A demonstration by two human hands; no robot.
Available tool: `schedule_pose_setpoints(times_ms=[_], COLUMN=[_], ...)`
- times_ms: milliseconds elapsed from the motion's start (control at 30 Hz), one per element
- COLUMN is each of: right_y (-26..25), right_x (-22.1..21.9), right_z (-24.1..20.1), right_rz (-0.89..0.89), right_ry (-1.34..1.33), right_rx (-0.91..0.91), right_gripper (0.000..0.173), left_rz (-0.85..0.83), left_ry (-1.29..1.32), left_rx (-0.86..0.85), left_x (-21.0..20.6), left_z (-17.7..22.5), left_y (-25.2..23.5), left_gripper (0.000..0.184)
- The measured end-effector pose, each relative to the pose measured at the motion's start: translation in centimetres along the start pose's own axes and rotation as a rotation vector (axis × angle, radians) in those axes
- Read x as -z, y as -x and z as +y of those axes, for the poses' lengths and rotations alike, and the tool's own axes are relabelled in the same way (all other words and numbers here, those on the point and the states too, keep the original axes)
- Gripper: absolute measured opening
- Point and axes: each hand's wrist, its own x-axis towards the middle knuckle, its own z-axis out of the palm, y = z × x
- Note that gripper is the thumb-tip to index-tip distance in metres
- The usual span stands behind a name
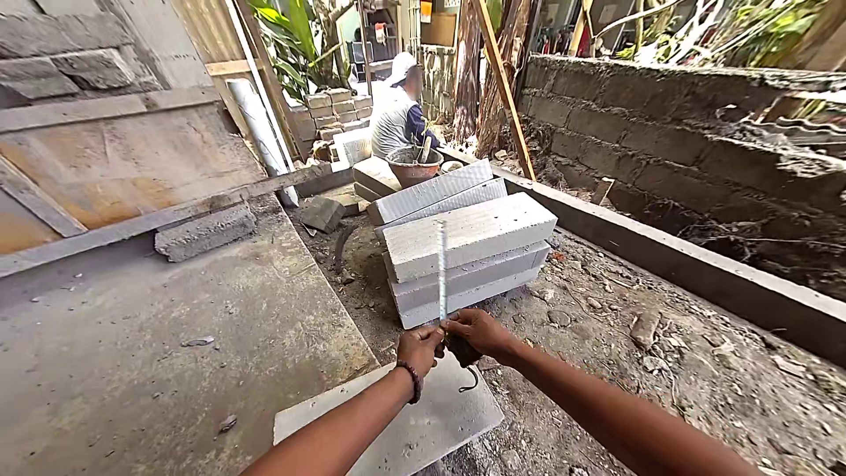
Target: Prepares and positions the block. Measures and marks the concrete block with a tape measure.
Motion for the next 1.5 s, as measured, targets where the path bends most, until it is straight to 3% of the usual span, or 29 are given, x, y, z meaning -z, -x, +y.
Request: schedule_pose_setpoints(times_ms=[100, 167, 267, 333, 400, 467, 600, 733, 933, 1033, 1200, 1400, 1500], right_y=[-0.1, -0.2, 0.2, 0.7, 0.7, 0.6, 0.7, 1.2, 2.3, 2.4, 1.0, -1.4, -1.8], right_x=[0.8, 1.9, 3.3, 3.3, 3.1, 3.1, 3.9, 5.9, 9.3, 10.0, 8.4, 7.3, 7.4], right_z=[1.7, 2.3, 1.6, 0.9, 0.2, -0.4, -0.7, -1.4, -0.7, 0.5, 1.7, 4.8, 5.5], right_rz=[-0.100, -0.188, -0.366, -0.435, -0.479, -0.502, -0.527, -0.608, -0.574, -0.540, -0.565, -0.470, -0.447], right_ry=[0.061, 0.246, 0.693, 0.866, 0.899, 0.911, 0.861, 0.688, 0.870, 0.891, 1.007, 1.178, 1.175], right_rx=[0.051, 0.106, 0.135, 0.125, 0.155, 0.176, 0.161, 0.044, -0.178, -0.247, -0.285, -0.113, -0.116], right_gripper=[0.030, 0.030, 0.028, 0.025, 0.022, 0.022, 0.025, 0.033, 0.029, 0.043, 0.061, 0.037, 0.040], left_rz=[-0.102, -0.191, -0.017, 0.109, 0.077, 0.069, 0.092, 0.071, -0.045, -0.116, -0.094, -0.035, 0.014], left_ry=[-0.084, -0.269, -0.564, -0.584, -0.525, -0.377, -0.046, 0.067, -0.138, -0.166, -0.236, -0.325, -0.382], left_rx=[0.042, 0.079, -0.124, -0.219, -0.214, -0.150, -0.117, -0.164, -0.059, 0.009, 0.033, -0.026, -0.043], left_x=[-0.3, 0.3, 2.9, 4.4, 5.1, 5.1, 5.9, 7.3, 10.4, 11.6, 11.6, 10.6, 10.3], left_z=[-0.7, 0.4, 3.3, 5.2, 6.0, 6.1, 5.9, 5.4, 2.0, -2.8, -9.0, -11.1, -11.7], left_y=[1.0, 1.5, 0.6, -0.2, -0.8, -0.8, -1.0, -1.5, -2.1, -2.6, -2.6, -3.1, -3.1], left_gripper=[0.029, 0.033, 0.043, 0.061, 0.077, 0.070, 0.029, 0.026, 0.017, 0.017, 0.020, 0.019, 0.020])
